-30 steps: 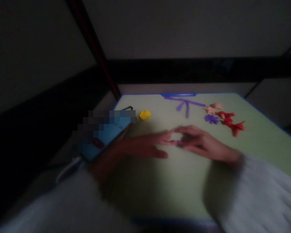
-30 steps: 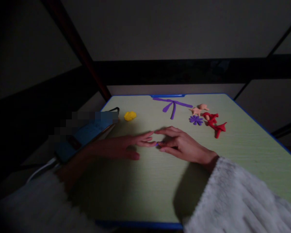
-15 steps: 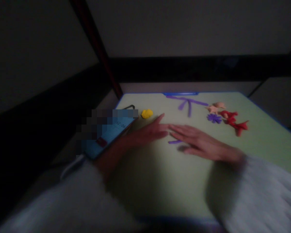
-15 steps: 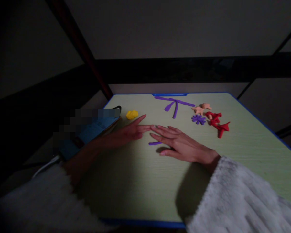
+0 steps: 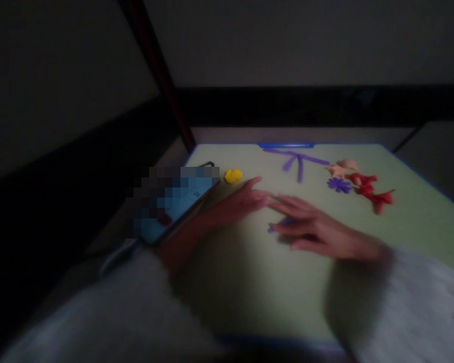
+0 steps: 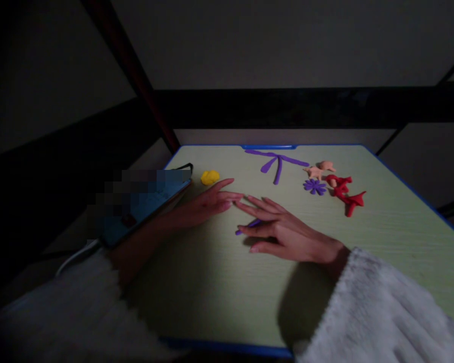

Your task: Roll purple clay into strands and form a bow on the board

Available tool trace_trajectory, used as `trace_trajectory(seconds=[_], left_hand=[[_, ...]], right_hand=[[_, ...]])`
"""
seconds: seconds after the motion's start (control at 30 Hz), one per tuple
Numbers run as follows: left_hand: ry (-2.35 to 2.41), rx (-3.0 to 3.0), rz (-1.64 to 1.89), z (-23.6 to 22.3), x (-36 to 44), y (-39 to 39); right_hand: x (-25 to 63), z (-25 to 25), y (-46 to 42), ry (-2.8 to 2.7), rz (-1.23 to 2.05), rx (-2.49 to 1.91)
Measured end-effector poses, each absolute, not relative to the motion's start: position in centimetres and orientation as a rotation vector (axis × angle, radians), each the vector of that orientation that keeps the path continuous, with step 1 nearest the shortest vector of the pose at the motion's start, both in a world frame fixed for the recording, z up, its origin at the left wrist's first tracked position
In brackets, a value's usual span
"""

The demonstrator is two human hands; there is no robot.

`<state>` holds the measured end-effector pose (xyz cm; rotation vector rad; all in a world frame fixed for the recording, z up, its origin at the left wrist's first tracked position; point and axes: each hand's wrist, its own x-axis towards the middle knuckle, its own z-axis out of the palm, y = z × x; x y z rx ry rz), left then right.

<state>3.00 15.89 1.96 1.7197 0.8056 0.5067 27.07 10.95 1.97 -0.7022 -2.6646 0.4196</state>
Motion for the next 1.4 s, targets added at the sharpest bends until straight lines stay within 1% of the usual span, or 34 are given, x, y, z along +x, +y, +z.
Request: trace_trajectory(seconds=[0.27,0.4,0.53,0.7,0.9,1.03,1.2,1.33,1.4], left_hand=[[0.771,1.733,0.528,1.5,2.9,16.2],[0.785,1.733,0.537,1.4,2.9,16.2],[0.774,1.798,0.529,1.5,2.9,16.2],[0.774,1.909,0.540,1.3,3.0,16.4],[0.749,1.964,0.623,0.6,2.9,16.9],[0.743,1.970,0.643,0.7,2.9,16.9],[0.731,1.952,0.643,0.7,2.9,16.9],[0.710,1.927,0.656,0.2,2.7,17.4],[0.716,1.897,0.676,0.0,2.6,17.5]], right_hand=[[26.7,1.8,10.8,-2.665,0.423,-0.747],[26.6,2.0,10.9,-2.571,0.555,-0.664],[27.0,1.9,11.5,-2.378,0.501,-0.785],[27.0,1.3,11.7,-2.368,0.415,-0.837],[26.6,1.4,11.2,-2.183,0.360,-1.137],[27.2,1.8,11.1,-2.256,0.334,-1.179],[26.6,1.1,10.1,-2.626,0.131,-1.088],[24.8,0.6,8.9,-2.773,0.141,-0.938],[24.5,0.7,8.7,-2.803,0.161,-0.935]])
